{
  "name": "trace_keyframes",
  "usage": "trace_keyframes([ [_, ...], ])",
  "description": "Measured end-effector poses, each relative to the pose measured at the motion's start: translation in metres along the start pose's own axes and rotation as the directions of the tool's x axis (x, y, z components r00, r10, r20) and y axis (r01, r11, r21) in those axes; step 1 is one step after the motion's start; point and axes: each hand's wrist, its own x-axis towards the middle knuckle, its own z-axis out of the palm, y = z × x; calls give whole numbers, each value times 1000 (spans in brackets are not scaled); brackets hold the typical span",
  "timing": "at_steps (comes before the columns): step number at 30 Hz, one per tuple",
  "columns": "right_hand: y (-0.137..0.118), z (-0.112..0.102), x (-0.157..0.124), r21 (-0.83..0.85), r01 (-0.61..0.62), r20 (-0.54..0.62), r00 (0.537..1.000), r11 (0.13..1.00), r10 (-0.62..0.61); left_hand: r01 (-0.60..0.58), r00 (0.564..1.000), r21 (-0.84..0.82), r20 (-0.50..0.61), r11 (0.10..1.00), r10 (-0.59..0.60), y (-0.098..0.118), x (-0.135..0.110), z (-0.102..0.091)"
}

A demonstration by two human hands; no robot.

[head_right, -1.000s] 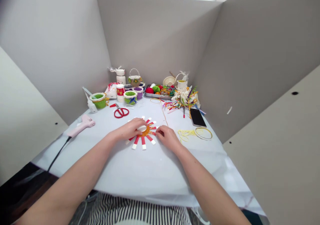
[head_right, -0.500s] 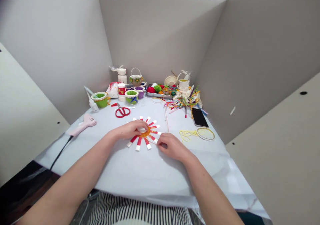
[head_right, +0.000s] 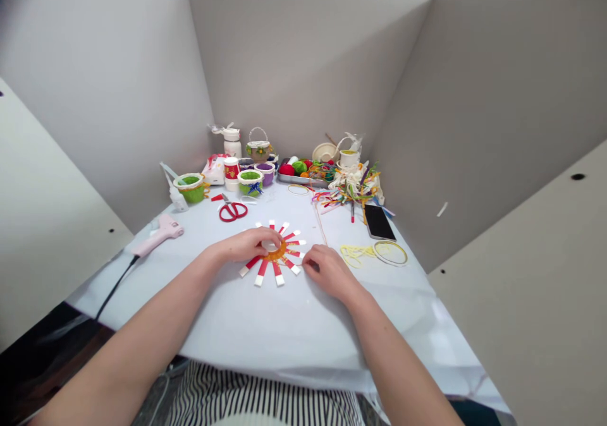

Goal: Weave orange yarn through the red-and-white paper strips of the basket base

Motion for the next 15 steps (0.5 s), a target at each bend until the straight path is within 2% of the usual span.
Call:
trace_keyframes([
  [3,9,6,11,12,-44,-18,999,999,44,0,1000,0,5,1000,0,0,0,0],
  [9,15,20,27,-11,-268,-139,954,963,264,5,1000,8,10,1000,-5,3,0,0],
  [12,14,22,27,0,-282,-129,951,959,280,13,1000,33,-5,999,-13,7,1,1],
  [15,13,21,25,7,-271,-122,955,962,270,22,997,59,-70,998,-18,9,3,5],
])
